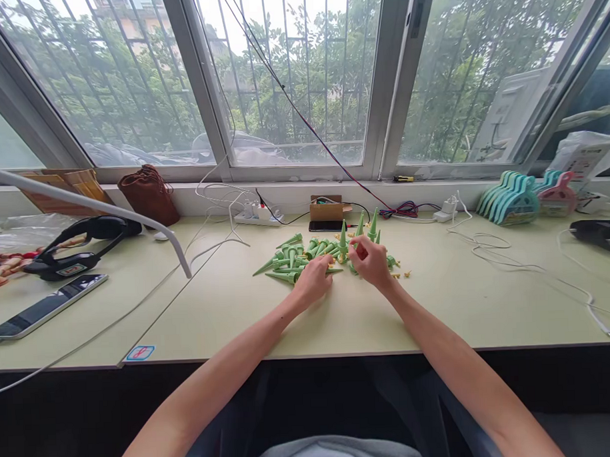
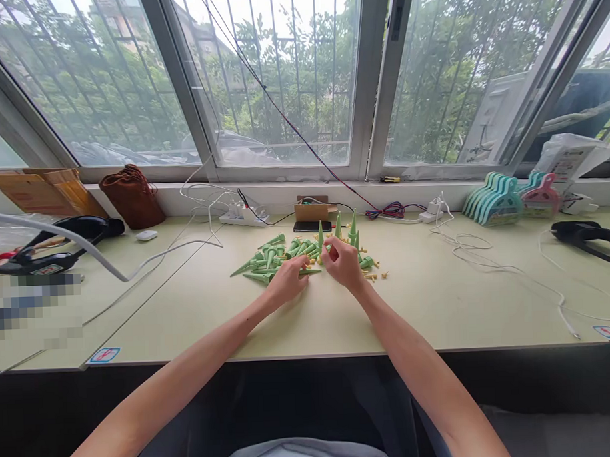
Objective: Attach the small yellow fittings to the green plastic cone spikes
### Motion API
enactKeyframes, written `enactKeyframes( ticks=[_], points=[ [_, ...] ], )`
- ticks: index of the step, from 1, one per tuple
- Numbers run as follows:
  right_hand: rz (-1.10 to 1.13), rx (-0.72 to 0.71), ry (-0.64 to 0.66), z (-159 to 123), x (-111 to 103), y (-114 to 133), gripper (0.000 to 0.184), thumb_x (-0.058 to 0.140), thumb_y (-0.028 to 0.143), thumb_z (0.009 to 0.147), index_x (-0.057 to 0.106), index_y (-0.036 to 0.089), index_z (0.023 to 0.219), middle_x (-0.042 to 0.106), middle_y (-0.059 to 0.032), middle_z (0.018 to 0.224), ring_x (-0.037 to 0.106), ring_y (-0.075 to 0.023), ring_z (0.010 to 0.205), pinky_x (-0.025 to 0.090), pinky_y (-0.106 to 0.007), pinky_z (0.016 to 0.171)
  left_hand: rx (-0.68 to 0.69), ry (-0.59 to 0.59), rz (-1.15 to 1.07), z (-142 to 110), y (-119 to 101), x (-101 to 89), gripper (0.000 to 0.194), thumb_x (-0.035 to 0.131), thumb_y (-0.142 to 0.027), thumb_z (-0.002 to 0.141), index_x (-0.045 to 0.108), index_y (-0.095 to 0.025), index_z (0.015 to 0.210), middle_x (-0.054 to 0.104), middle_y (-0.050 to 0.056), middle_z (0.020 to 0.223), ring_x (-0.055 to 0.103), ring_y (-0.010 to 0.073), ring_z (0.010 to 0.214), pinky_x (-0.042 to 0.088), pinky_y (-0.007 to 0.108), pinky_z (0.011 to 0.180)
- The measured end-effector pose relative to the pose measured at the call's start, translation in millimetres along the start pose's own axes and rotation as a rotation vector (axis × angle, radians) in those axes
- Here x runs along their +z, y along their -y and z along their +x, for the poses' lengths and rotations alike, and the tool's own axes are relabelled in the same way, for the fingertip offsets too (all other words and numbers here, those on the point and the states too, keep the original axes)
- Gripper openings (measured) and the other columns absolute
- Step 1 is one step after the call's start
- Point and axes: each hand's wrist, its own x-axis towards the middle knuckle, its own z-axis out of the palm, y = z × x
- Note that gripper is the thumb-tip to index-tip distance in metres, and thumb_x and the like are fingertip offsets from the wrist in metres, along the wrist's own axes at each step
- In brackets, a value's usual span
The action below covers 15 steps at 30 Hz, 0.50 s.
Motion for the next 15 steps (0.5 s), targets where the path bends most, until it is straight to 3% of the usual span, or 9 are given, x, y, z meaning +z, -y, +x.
enactKeyframes(
  ticks=[8,15],
  points=[
    [0.054,-0.087,0.399,-8,12,2,0.018,0.053,0.024,0.084,0.056,0.018,0.067,0.05,0.0037,0.053,0.041,-0.0093,0.049,0.032,-0.023,0.053,-0.036,0.078,0.065,-1,-5,-4.2,0.021,0.054,-0.008,0.074,0.057,-0.021,0.09,0.064,0.008,0.098,0.062,0.0247,0.088,0.049,0.034,0.075],
    [0.034,-0.063,0.459,-8,15,-6,0.02,0.053,0.023,0.084,0.056,0.017,0.065,0.055,0.0022,0.056,0.043,-0.0091,0.051,0.031,-0.023,0.054,-0.054,0.101,0.12,-3,-2,-2.2,0.021,0.054,-0.009,0.075,0.057,-0.02,0.093,0.064,0.01,0.1,0.062,0.0259,0.092,0.048,0.035,0.077]
  ],
)
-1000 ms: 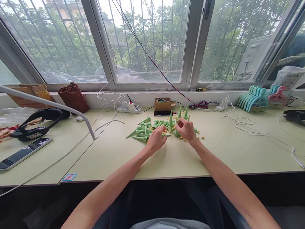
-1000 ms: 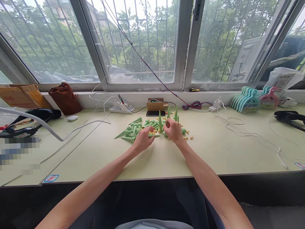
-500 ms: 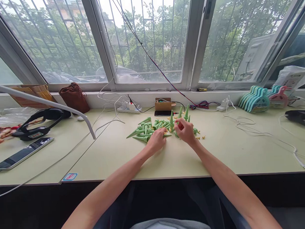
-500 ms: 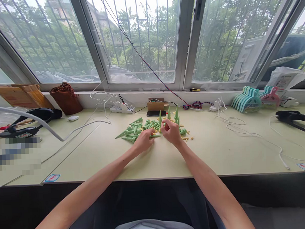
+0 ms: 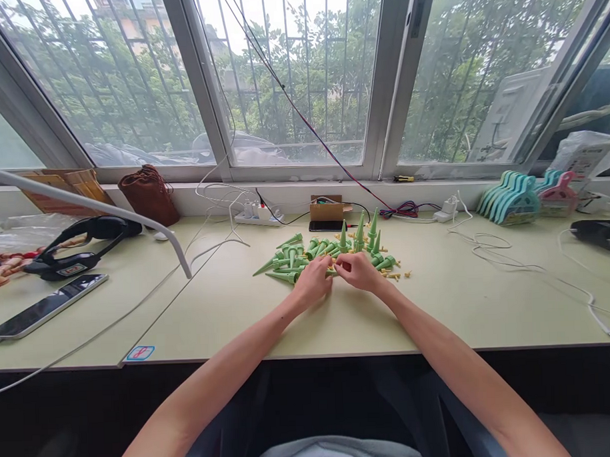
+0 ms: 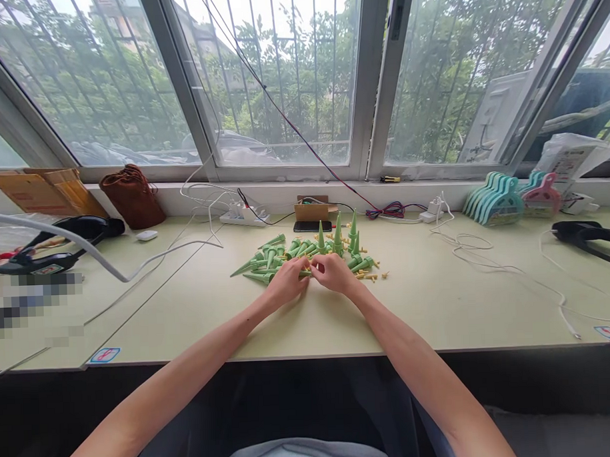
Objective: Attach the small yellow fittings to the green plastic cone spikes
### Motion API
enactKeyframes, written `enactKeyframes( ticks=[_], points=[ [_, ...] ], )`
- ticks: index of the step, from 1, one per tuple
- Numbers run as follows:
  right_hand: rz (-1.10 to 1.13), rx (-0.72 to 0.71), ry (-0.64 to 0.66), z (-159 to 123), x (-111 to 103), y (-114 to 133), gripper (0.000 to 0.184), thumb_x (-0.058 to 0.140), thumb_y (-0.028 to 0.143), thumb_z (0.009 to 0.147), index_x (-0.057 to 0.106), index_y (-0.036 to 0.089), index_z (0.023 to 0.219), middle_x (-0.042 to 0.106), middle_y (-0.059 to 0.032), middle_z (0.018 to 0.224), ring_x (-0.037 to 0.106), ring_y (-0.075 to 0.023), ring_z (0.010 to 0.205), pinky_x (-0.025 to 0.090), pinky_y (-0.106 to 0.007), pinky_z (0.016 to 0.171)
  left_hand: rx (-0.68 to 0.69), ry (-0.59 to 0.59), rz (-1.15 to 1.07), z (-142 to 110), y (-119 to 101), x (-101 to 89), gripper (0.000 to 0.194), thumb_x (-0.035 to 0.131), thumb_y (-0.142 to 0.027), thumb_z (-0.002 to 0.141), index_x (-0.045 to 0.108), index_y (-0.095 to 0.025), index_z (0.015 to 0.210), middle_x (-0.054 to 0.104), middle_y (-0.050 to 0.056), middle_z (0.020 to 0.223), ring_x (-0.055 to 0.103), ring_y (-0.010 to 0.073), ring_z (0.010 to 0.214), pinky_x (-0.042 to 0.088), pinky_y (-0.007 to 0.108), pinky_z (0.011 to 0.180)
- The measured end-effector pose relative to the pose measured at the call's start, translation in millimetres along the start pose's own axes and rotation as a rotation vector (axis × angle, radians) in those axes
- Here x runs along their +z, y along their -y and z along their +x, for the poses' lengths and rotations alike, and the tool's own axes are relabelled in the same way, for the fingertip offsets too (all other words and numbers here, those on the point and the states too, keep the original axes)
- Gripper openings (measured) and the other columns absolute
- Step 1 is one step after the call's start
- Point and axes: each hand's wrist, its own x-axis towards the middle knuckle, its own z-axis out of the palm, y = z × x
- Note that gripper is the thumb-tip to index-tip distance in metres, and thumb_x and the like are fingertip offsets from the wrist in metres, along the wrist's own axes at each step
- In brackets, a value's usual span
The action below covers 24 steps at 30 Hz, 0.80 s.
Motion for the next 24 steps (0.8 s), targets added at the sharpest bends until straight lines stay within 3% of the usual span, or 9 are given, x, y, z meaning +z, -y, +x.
enactKeyframes(
  ticks=[11,24],
  points=[
    [-0.032,0.038,0.024,1,2,-5,0.022,0.053,0.023,0.085,0.054,0.017,0.064,0.054,0.0019,0.056,0.043,-0.0098,0.053,0.03,-0.023,0.055,0.077,0.012,-0.031,3,9,6.6,0.017,0.054,-0.009,0.077,0.057,-0.02,0.089,0.065,0.009,0.1,0.062,0.0256,0.089,0.048,0.035,0.073],
    [-0.032,0.049,0.02,0,0,-5,0.023,0.052,0.025,0.086,0.055,0.017,0.065,0.054,0.0017,0.056,0.041,-0.0097,0.052,0.03,-0.023,0.054,0.067,0.041,-0.032,6,10,8.4,0.012,0.058,-0.012,0.079,0.058,-0.02,0.089,0.069,0.008,0.095,0.064,0.0266,0.09,0.048,0.034,0.073]
  ],
)
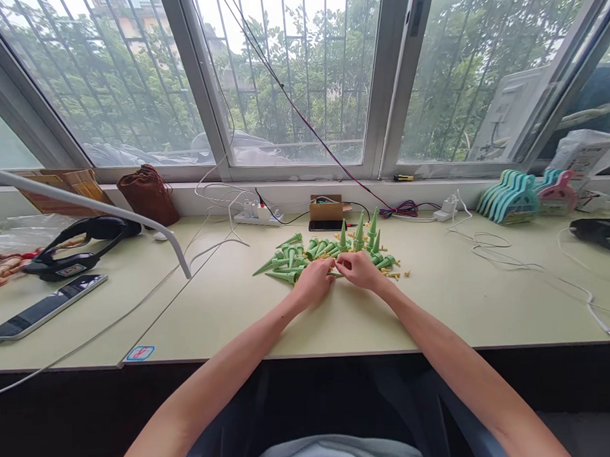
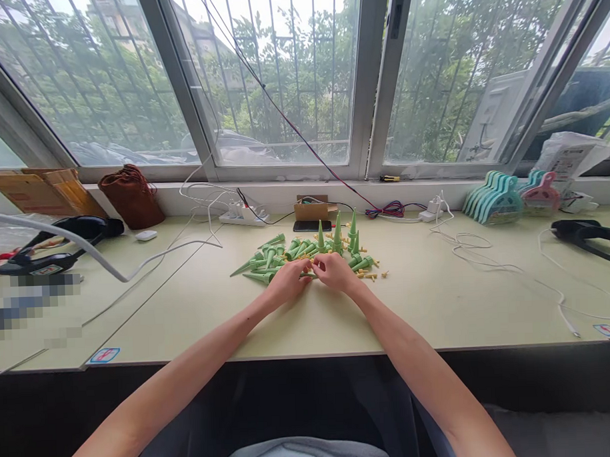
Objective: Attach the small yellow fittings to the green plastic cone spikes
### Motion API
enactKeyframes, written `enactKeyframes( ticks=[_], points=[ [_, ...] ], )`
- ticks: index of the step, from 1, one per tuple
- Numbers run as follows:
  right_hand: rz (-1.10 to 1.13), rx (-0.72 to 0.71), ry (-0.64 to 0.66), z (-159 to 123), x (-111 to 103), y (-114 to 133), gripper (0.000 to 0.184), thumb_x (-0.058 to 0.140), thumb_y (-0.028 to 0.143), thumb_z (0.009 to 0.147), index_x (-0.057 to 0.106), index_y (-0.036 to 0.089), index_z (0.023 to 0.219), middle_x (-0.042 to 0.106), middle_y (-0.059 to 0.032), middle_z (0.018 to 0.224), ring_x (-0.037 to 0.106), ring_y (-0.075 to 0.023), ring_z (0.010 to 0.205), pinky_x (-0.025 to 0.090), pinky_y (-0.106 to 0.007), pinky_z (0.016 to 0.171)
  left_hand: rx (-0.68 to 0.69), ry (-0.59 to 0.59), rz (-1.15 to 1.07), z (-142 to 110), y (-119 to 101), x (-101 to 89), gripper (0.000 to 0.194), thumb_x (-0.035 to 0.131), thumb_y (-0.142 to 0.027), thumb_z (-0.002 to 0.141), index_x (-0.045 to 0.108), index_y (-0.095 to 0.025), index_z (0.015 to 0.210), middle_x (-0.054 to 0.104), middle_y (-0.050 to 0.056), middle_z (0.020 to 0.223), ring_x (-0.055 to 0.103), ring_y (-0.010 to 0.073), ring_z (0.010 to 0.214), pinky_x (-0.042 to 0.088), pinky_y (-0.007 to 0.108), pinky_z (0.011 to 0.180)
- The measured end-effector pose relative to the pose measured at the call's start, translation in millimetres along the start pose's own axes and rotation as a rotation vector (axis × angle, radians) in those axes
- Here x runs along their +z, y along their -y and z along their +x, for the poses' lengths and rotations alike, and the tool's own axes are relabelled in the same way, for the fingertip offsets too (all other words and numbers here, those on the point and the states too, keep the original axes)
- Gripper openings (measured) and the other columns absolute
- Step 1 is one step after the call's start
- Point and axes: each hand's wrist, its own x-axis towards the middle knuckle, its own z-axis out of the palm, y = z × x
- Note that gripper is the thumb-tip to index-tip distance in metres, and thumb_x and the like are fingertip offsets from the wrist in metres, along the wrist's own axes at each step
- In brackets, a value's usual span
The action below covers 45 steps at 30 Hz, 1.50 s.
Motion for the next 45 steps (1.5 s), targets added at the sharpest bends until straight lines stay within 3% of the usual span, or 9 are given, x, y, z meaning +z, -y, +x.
enactKeyframes(
  ticks=[13,22,33,41,45],
  points=[
    [-0.032,0.033,0.049,0,1,-3,0.018,0.054,0.025,0.086,0.062,0.017,0.072,0.059,0.0005,0.059,0.046,-0.0104,0.054,0.031,-0.023,0.055,-0.004,0.066,0.083,-2,-6,-4.1,0.017,0.051,-0.013,0.086,0.065,-0.018,0.094,0.064,0.009,0.097,0.063,0.0245,0.09,0.048,0.033,0.075],
    [-0.072,0.018,0.065,1,1,-5,0.028,0.047,0.026,0.09,0.055,0.017,0.065,0.055,-0.0001,0.059,0.043,-0.0117,0.056,0.031,-0.024,0.057,0.088,0.058,0.137,-3,-9,-5.2,0.02,0.047,-0.013,0.086,0.062,-0.018,0.074,0.058,0.009,0.083,0.059,0.0211,0.069,0.043,0.031,0.063],
    [-0.048,0.007,0.08,1,2,-8,0.033,0.044,0.027,0.092,0.047,0.018,0.06,0.054,0.0002,0.058,0.041,-0.0112,0.055,0.028,-0.024,0.057,0.18,0.124,0.126,-4,-10,-6.7,0.014,0.047,-0.011,0.085,0.058,-0.018,0.079,0.064,0.011,0.092,0.063,0.0242,0.082,0.044,0.031,0.067],
    [0.072,0.036,0.088,3,-2,-6,0.041,0.04,0.036,0.095,0.042,0.018,0.058,0.053,0.0007,0.056,0.042,-0.011,0.054,0.03,-0.024,0.056,0.259,0.13,0.034,-4,-20,-13.6,0.012,0.046,-0.015,0.089,0.057,-0.018,0.085,0.066,0.01,0.089,0.063,0.0229,0.08,0.043,0.03,0.066],
    [0.275,0.12,0.093,4,-6,-2,0.05,0.038,0.051,0.096,0.043,0.019,0.058,0.052,0.0009,0.055,0.044,-0.0104,0.048,0.033,-0.024,0.05,0.303,0.073,-0.104,-4,-25,-17.9,0.014,0.045,-0.019,0.093,0.058,-0.019,0.091,0.069,0.008,0.096,0.064,0.0205,0.086,0.045,0.03,0.073]
  ],
)
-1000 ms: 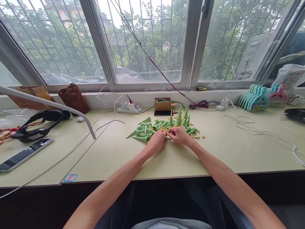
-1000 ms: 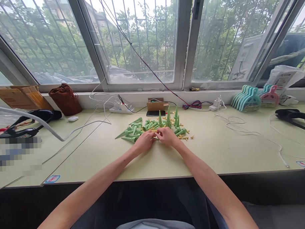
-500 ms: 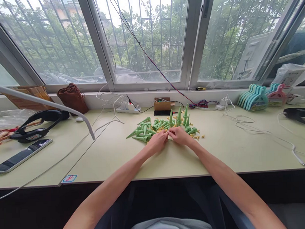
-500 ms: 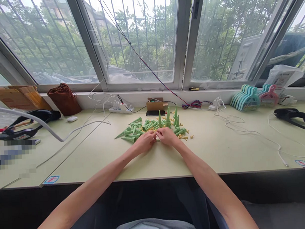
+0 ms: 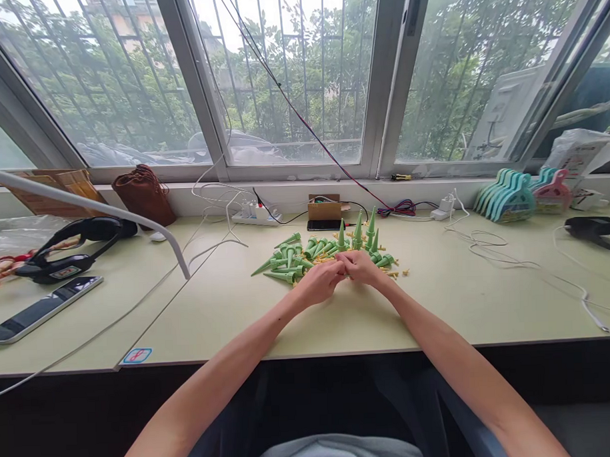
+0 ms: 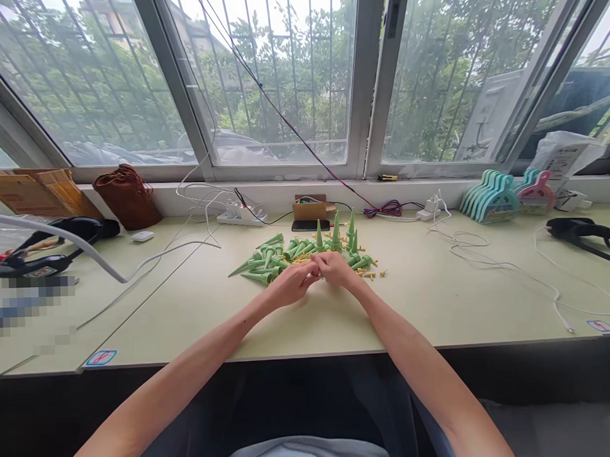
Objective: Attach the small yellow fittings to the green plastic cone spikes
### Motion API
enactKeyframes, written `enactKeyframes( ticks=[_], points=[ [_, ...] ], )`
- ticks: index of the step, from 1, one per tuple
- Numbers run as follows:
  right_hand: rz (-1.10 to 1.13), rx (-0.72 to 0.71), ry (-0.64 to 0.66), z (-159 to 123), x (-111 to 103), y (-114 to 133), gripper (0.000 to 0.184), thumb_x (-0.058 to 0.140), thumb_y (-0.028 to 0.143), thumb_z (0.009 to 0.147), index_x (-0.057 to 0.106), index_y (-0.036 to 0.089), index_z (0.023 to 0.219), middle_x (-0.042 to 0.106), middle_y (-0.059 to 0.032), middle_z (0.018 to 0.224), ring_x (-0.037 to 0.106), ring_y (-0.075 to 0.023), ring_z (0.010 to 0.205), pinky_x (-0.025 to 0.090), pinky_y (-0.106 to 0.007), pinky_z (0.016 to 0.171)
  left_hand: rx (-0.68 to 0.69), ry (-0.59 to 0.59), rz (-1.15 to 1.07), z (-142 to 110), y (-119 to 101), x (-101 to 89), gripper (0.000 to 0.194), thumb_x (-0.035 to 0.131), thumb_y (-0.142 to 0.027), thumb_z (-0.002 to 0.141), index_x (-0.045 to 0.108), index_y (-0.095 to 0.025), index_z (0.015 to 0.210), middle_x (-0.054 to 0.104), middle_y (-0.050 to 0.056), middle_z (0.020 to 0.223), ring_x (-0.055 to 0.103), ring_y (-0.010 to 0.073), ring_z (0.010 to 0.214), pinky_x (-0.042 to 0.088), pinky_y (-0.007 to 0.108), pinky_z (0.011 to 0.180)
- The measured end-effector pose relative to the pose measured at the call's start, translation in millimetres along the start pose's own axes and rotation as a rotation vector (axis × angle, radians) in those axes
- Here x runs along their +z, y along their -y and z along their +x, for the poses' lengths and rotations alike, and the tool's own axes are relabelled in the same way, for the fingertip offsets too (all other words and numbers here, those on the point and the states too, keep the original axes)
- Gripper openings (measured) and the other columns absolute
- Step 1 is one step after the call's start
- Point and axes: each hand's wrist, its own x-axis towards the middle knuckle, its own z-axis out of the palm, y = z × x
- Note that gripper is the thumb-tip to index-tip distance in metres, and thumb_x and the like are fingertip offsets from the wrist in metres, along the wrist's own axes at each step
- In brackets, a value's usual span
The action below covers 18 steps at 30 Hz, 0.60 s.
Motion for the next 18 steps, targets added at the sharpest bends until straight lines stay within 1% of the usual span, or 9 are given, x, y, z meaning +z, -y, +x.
enactKeyframes(
  ticks=[3,5,7,9,11,12,13,15,18],
  points=[
    [0.209,0.068,0.054,1,-1,4,0.06,0.035,0.065,0.093,0.047,0.019,0.058,0.051,0.0005,0.053,0.046,-0.0102,0.041,0.036,-0.024,0.044,0.029,-0.05,-0.141,1,-5,-2.9,0.017,0.044,-0.023,0.095,0.06,-0.019,0.091,0.07,0.007,0.096,0.064,0.0183,0.088,0.047,0.029,0.078],
    [0.288,0.083,0.061,1,-2,6,0.063,0.035,0.07,0.091,0.049,0.019,0.058,0.05,0.0003,0.05,0.048,-0.0105,0.041,0.038,-0.024,0.042,0.024,-0.087,-0.22,1,-8,-4.3,0.021,0.043,-0.026,0.096,0.062,-0.019,0.09,0.071,0.006,0.093,0.064,0.0172,0.086,0.048,0.029,0.078],
    [0.32,0.104,0.046,2,-1,6,0.065,0.036,0.073,0.089,0.049,0.018,0.057,0.05,0.0002,0.048,0.048,-0.0104,0.04,0.038,-0.024,0.041,-0.041,-0.155,-0.288,3,-8,-4.9,0.023,0.044,-0.03,0.096,0.061,-0.018,0.087,0.07,0.005,0.086,0.063,0.0147,0.074,0.049,0.027,0.069],
    [0.336,0.13,0.025,2,0,3,0.066,0.037,0.074,0.088,0.05,0.018,0.056,0.051,-0.0002,0.047,0.047,-0.0099,0.038,0.037,-0.023,0.039,-0.14,-0.256,-0.393,5,-7,-5.4,0.024,0.046,-0.036,0.095,0.059,-0.018,0.085,0.067,0.002,0.077,0.057,0.0101,0.057,0.045,0.024,0.056],
    [0.361,0.151,0.015,3,2,0,0.065,0.039,0.075,0.086,0.055,0.017,0.063,0.053,0.0002,0.048,0.047,-0.0099,0.036,0.037,-0.023,0.038,-0.227,-0.369,-0.558,7,-5,-6.6,0.027,0.048,-0.042,0.094,0.054,-0.018,0.083,0.063,0.0,0.073,0.047,0.0058,0.043,0.038,0.021,0.044],
    [0.365,0.157,0.017,3,3,-1,0.064,0.04,0.075,0.086,0.058,0.016,0.066,0.053,0.0006,0.047,0.047,-0.0099,0.036,0.037,-0.023,0.038,-0.257,-0.429,-0.659,8,-4,-7.7,0.028,0.049,-0.045,0.093,0.052,-0.018,0.083,0.062,-0.001,0.072,0.043,0.0046,0.038,0.035,0.021,0.04],
    [0.364,0.163,0.02,3,4,-2,0.064,0.04,0.075,0.086,0.06,0.016,0.07,0.053,0.0008,0.047,0.046,-0.0099,0.035,0.037,-0.023,0.038,-0.279,-0.463,-0.739,9,-3,-9.0,0.03,0.05,-0.046,0.092,0.05,-0.018,0.082,0.061,-0.001,0.072,0.041,0.004,0.036,0.033,0.021,0.037],
    [0.344,0.165,0.026,3,4,-3,0.065,0.039,0.074,0.087,0.061,0.015,0.072,0.054,0.0008,0.046,0.046,-0.0096,0.035,0.037,-0.023,0.039,-0.322,-0.511,-0.829,11,-3,-12.0,0.031,0.052,-0.048,0.091,0.048,-0.019,0.08,0.057,-0.003,0.063,0.04,0.0044,0.034,0.03,0.02,0.034],
    [0.311,0.154,0.029,4,4,-4,0.065,0.038,0.074,0.088,0.061,0.015,0.071,0.054,0.0007,0.045,0.045,-0.0095,0.034,0.038,-0.023,0.04,-0.368,-0.522,-0.873,11,-2,-14.1,0.032,0.055,-0.049,0.089,0.048,-0.019,0.079,0.049,-0.007,0.05,0.038,0.0055,0.032,0.029,0.019,0.032]
  ],
)
